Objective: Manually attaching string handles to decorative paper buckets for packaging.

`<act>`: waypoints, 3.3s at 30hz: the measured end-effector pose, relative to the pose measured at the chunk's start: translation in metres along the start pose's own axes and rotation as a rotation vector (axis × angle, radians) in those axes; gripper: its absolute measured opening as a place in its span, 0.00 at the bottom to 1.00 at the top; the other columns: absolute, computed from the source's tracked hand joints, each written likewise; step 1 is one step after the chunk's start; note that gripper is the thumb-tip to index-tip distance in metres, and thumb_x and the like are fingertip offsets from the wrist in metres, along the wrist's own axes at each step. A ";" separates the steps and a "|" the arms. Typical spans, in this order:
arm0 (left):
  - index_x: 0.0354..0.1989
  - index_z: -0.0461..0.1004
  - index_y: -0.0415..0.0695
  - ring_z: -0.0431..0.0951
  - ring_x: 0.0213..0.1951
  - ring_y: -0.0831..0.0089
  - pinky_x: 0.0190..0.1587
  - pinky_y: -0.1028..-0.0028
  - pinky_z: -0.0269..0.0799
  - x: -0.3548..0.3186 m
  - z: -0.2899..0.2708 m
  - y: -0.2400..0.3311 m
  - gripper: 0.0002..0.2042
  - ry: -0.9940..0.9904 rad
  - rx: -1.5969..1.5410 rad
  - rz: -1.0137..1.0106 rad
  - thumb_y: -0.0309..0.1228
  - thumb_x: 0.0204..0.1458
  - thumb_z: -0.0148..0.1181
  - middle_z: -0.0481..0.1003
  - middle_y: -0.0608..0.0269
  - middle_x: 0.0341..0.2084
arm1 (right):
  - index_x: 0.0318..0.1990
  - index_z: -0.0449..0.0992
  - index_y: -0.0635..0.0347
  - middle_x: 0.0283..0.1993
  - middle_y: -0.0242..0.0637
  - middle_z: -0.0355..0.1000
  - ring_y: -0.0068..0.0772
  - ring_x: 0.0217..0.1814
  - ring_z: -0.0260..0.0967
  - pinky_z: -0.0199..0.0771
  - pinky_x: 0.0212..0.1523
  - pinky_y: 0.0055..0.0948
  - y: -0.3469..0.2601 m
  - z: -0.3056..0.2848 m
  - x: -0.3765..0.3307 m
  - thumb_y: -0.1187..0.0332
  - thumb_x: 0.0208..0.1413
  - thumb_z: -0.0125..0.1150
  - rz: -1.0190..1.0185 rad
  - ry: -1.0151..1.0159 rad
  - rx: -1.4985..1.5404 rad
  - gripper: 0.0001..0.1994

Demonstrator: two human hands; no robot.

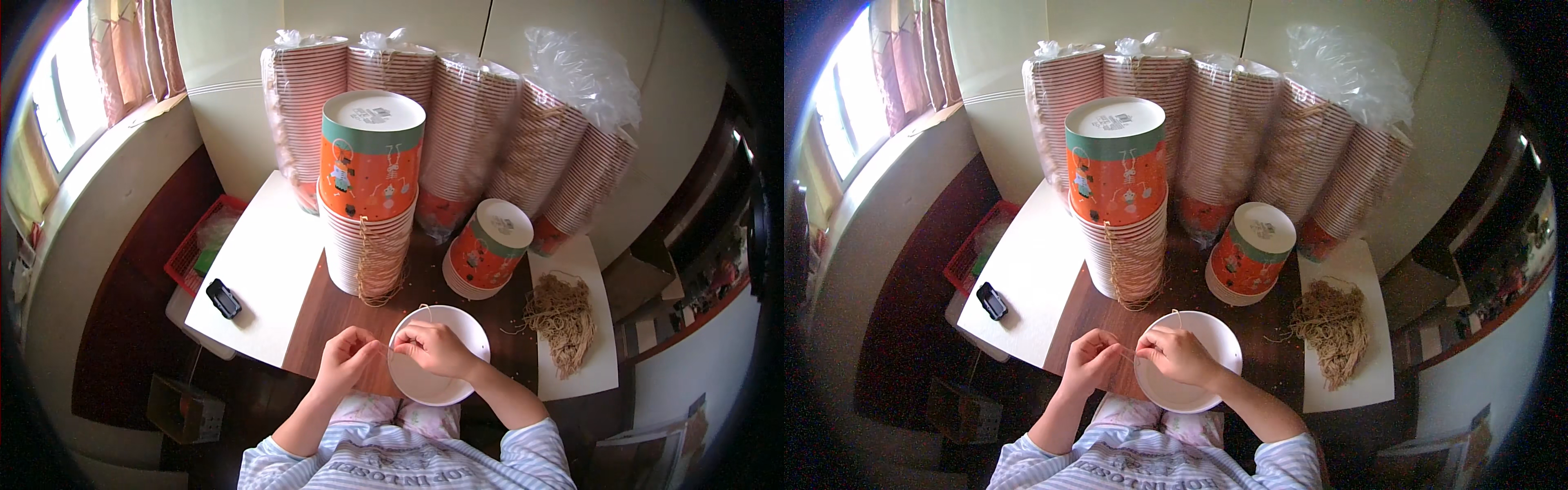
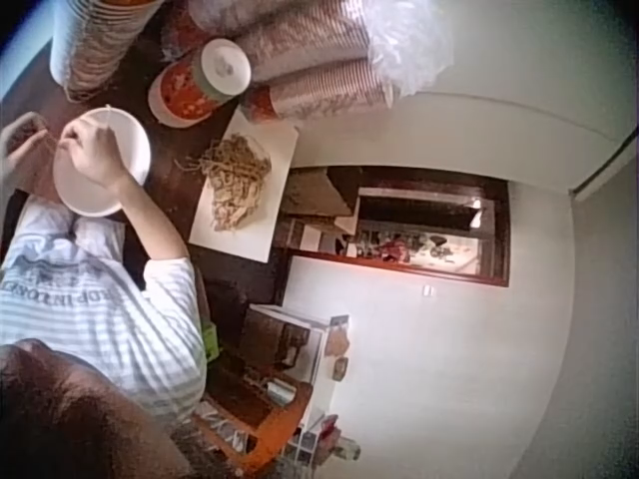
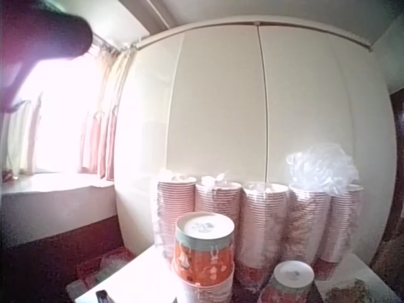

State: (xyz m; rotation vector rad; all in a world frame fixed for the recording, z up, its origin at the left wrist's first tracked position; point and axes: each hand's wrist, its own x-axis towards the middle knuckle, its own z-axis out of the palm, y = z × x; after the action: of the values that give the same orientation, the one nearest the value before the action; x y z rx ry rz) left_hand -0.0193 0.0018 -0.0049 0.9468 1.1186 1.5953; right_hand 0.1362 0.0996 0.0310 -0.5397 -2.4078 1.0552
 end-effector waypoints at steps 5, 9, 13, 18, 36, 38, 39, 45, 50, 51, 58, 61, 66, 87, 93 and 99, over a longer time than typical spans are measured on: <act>0.26 0.67 0.39 0.68 0.27 0.84 0.30 0.84 0.63 0.003 -0.006 -0.008 0.03 0.041 -0.044 -0.026 0.23 0.49 0.54 0.70 0.68 0.22 | 0.28 0.70 0.63 0.26 0.39 0.69 0.34 0.28 0.68 0.67 0.28 0.28 0.001 -0.002 -0.001 0.72 0.47 0.57 0.029 -0.038 0.052 0.04; 0.26 0.67 0.39 0.69 0.27 0.83 0.31 0.83 0.64 0.004 -0.009 -0.013 0.03 0.033 -0.059 -0.043 0.23 0.49 0.53 0.70 0.67 0.23 | 0.28 0.69 0.63 0.27 0.39 0.69 0.34 0.28 0.69 0.67 0.29 0.29 -0.001 -0.004 -0.001 0.71 0.48 0.56 0.061 -0.073 0.107 0.05; 0.26 0.66 0.39 0.69 0.27 0.83 0.31 0.83 0.64 0.005 -0.009 -0.016 0.03 0.032 -0.048 -0.052 0.23 0.50 0.53 0.70 0.67 0.23 | 0.28 0.69 0.64 0.26 0.37 0.69 0.28 0.28 0.67 0.65 0.29 0.25 0.000 -0.004 -0.002 0.73 0.48 0.56 0.055 -0.084 0.133 0.04; 0.27 0.66 0.38 0.68 0.26 0.85 0.30 0.86 0.64 0.006 -0.011 -0.023 0.04 0.041 -0.003 -0.025 0.23 0.51 0.52 0.71 0.67 0.22 | 0.28 0.70 0.64 0.26 0.37 0.69 0.27 0.28 0.67 0.65 0.29 0.25 -0.001 -0.005 -0.002 0.72 0.49 0.55 0.059 -0.111 0.154 0.04; 0.29 0.67 0.39 0.63 0.27 0.87 0.28 0.87 0.59 -0.012 -0.022 -0.037 0.02 0.077 0.086 0.191 0.21 0.49 0.54 0.66 0.70 0.27 | 0.38 0.65 0.57 0.27 0.39 0.69 0.37 0.27 0.71 0.70 0.25 0.30 -0.048 0.015 -0.070 0.72 0.47 0.54 -0.117 -0.077 -0.258 0.10; 0.30 0.67 0.39 0.64 0.27 0.86 0.29 0.86 0.60 -0.017 -0.022 -0.042 0.02 0.071 0.056 0.138 0.21 0.49 0.54 0.66 0.70 0.27 | 0.41 0.64 0.57 0.27 0.41 0.69 0.37 0.27 0.71 0.71 0.24 0.32 -0.047 0.037 -0.092 0.71 0.49 0.52 -0.149 -0.129 -0.170 0.11; 0.30 0.67 0.39 0.64 0.27 0.86 0.29 0.86 0.60 -0.018 -0.021 -0.045 0.02 0.066 0.053 0.131 0.21 0.49 0.54 0.66 0.70 0.27 | 0.41 0.64 0.57 0.27 0.41 0.70 0.38 0.27 0.71 0.70 0.23 0.33 -0.048 0.050 -0.099 0.72 0.49 0.51 -0.138 -0.130 -0.094 0.11; 0.34 0.67 0.39 0.66 0.30 0.84 0.33 0.84 0.63 -0.032 -0.014 -0.059 0.05 0.090 -0.037 -0.177 0.24 0.50 0.53 0.68 0.70 0.27 | 0.38 0.65 0.60 0.26 0.44 0.69 0.43 0.28 0.70 0.68 0.26 0.37 -0.001 0.092 -0.106 0.68 0.48 0.53 0.244 -0.151 -0.187 0.10; 0.34 0.69 0.37 0.70 0.32 0.81 0.37 0.81 0.67 -0.042 -0.015 -0.074 0.06 -0.011 -0.040 -0.292 0.26 0.51 0.52 0.72 0.67 0.28 | 0.34 0.70 0.60 0.31 0.44 0.69 0.42 0.35 0.69 0.67 0.36 0.36 0.043 0.066 -0.087 0.70 0.46 0.53 0.240 -0.107 -0.194 0.07; 0.34 0.69 0.36 0.70 0.32 0.81 0.37 0.81 0.67 -0.044 -0.013 -0.076 0.06 -0.012 -0.017 -0.297 0.26 0.51 0.52 0.72 0.67 0.28 | 0.33 0.71 0.60 0.30 0.46 0.70 0.44 0.33 0.69 0.68 0.35 0.38 0.047 0.053 -0.085 0.71 0.45 0.51 0.322 -0.160 -0.117 0.07; 0.36 0.70 0.37 0.70 0.33 0.82 0.37 0.82 0.66 -0.040 0.004 -0.080 0.07 -0.057 0.081 -0.319 0.26 0.50 0.54 0.72 0.68 0.29 | 0.32 0.74 0.54 0.30 0.38 0.73 0.40 0.32 0.71 0.71 0.32 0.36 0.068 0.060 -0.100 0.67 0.48 0.51 0.273 -0.157 -0.258 0.07; 0.39 0.71 0.38 0.70 0.32 0.83 0.33 0.83 0.66 -0.035 0.014 -0.078 0.09 -0.084 0.151 -0.250 0.26 0.50 0.55 0.71 0.67 0.30 | 0.33 0.75 0.54 0.29 0.39 0.73 0.40 0.31 0.71 0.71 0.31 0.36 0.049 0.076 -0.110 0.65 0.47 0.54 0.336 -0.112 -0.190 0.08; 0.38 0.71 0.38 0.71 0.29 0.82 0.30 0.84 0.67 -0.032 0.026 -0.079 0.09 -0.131 0.209 -0.132 0.26 0.48 0.56 0.70 0.66 0.30 | 0.35 0.75 0.54 0.29 0.41 0.72 0.43 0.29 0.70 0.71 0.28 0.37 0.039 0.090 -0.114 0.64 0.48 0.54 0.349 -0.038 -0.175 0.09; 0.29 0.72 0.36 0.67 0.27 0.84 0.29 0.84 0.63 -0.030 0.028 -0.084 0.06 -0.121 0.027 -0.327 0.27 0.50 0.55 0.69 0.72 0.23 | 0.31 0.75 0.52 0.27 0.37 0.72 0.40 0.27 0.70 0.71 0.27 0.36 0.039 0.095 -0.122 0.66 0.44 0.54 0.284 -0.072 -0.201 0.07; 0.27 0.74 0.35 0.66 0.26 0.85 0.28 0.83 0.62 -0.011 0.029 -0.077 0.07 -0.078 0.050 -0.273 0.28 0.48 0.57 0.70 0.70 0.21 | 0.27 0.73 0.53 0.25 0.39 0.71 0.40 0.29 0.71 0.70 0.27 0.37 0.028 0.099 -0.120 0.67 0.41 0.47 0.194 -0.493 -0.433 0.08; 0.26 0.73 0.34 0.67 0.26 0.85 0.29 0.82 0.63 0.014 0.041 -0.063 0.06 -0.084 0.078 -0.177 0.26 0.48 0.57 0.72 0.70 0.21 | 0.25 0.73 0.58 0.25 0.44 0.72 0.44 0.30 0.72 0.70 0.28 0.41 0.038 0.119 -0.131 0.69 0.39 0.49 0.147 -0.624 -0.321 0.07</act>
State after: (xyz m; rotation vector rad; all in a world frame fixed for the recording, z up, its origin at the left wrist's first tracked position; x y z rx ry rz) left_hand 0.0310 0.0342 -0.0523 0.9303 1.1791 1.3660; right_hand 0.1846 -0.0130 -0.1020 -0.5589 -3.1634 1.0086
